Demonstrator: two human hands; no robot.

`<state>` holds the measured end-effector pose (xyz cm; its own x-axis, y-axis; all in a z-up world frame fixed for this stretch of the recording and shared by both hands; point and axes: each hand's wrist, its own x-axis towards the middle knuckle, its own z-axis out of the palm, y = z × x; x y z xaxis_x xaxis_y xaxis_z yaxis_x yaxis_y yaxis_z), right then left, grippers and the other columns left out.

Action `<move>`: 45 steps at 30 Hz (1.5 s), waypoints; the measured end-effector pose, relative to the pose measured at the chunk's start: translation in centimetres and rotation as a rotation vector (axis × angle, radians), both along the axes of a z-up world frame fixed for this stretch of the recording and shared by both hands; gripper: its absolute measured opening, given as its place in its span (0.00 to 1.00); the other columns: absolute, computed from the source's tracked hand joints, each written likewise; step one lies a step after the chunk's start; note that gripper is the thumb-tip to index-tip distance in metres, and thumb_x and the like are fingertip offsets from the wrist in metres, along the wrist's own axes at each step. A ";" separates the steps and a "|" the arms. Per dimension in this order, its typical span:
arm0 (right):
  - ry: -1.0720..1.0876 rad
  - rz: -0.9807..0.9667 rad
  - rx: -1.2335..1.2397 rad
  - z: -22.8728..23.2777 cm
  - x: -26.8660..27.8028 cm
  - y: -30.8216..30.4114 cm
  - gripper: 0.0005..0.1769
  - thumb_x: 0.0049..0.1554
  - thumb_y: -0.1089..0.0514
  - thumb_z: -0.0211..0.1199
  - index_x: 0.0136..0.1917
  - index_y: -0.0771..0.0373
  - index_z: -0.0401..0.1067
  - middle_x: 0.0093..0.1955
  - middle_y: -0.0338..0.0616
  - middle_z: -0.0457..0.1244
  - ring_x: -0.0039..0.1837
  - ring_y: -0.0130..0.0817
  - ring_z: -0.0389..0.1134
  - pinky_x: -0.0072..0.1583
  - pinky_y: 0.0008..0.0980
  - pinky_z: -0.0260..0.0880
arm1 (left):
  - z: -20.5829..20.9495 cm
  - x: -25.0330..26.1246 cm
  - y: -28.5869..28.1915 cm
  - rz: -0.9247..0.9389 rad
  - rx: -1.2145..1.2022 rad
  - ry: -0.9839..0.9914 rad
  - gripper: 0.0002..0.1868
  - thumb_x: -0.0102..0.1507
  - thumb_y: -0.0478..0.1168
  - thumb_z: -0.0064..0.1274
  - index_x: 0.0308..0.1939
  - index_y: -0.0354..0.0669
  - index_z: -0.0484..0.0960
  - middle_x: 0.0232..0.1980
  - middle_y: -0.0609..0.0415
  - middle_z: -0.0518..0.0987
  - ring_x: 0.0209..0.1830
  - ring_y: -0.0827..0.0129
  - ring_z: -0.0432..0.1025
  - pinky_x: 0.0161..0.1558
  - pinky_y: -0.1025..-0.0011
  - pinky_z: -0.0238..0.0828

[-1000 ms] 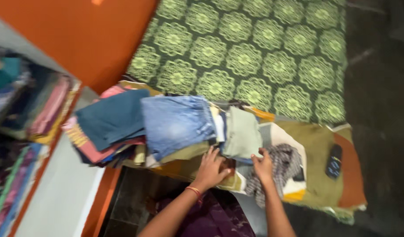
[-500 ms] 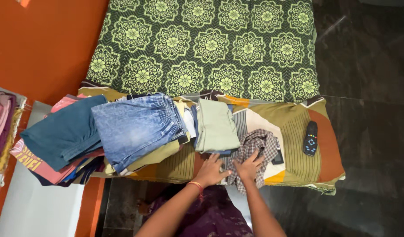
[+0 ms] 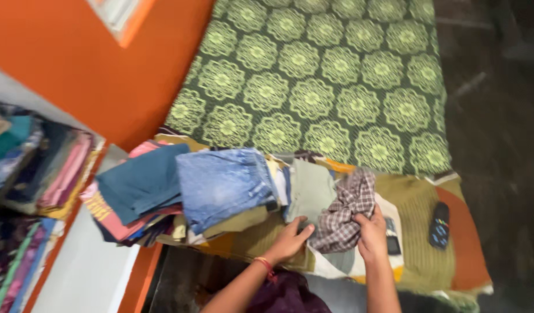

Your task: The person removes folded clothes from a shelf, places them on a bed, wipes the shelf with a cloth, and then lays newspapers on the shelf. The person handles multiple garments and a cleaning cloth.

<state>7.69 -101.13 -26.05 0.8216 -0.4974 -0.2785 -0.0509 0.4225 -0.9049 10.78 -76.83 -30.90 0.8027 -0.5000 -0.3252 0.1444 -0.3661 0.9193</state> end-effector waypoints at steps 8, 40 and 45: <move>-0.215 0.616 0.071 10.0 5.4 13.0 0.37 0.46 0.79 0.56 0.70 0.72 0.66 0.61 0.50 0.68 0.60 0.37 0.70 0.62 0.38 0.69 | 9.8 4.1 13.5 0.311 -0.603 -0.017 0.45 0.69 0.70 0.28 0.79 0.42 0.54 0.82 0.49 0.57 0.83 0.62 0.46 0.77 0.63 0.38; -1.252 0.720 -0.352 42.4 2.6 69.9 0.31 0.58 0.75 0.66 0.73 0.69 0.64 0.65 0.46 0.64 0.64 0.35 0.68 0.67 0.30 0.70 | 43.0 -20.8 70.2 1.445 1.201 -1.326 0.24 0.61 0.53 0.61 0.51 0.39 0.83 0.60 0.45 0.78 0.65 0.49 0.70 0.66 0.48 0.59; -1.611 0.689 -0.975 49.6 2.7 76.0 0.27 0.48 0.76 0.64 0.62 0.74 0.69 0.68 0.63 0.63 0.64 0.52 0.70 0.60 0.41 0.74 | 40.9 -18.2 73.5 1.450 1.410 -1.310 0.28 0.61 0.61 0.58 0.52 0.41 0.84 0.59 0.48 0.80 0.61 0.54 0.72 0.59 0.56 0.63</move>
<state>10.43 -25.09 23.52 0.0778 0.4519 0.8887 0.9815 0.1216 -0.1478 -7.41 -3.35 10.05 0.2792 0.3043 0.9107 0.5594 -0.8224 0.1032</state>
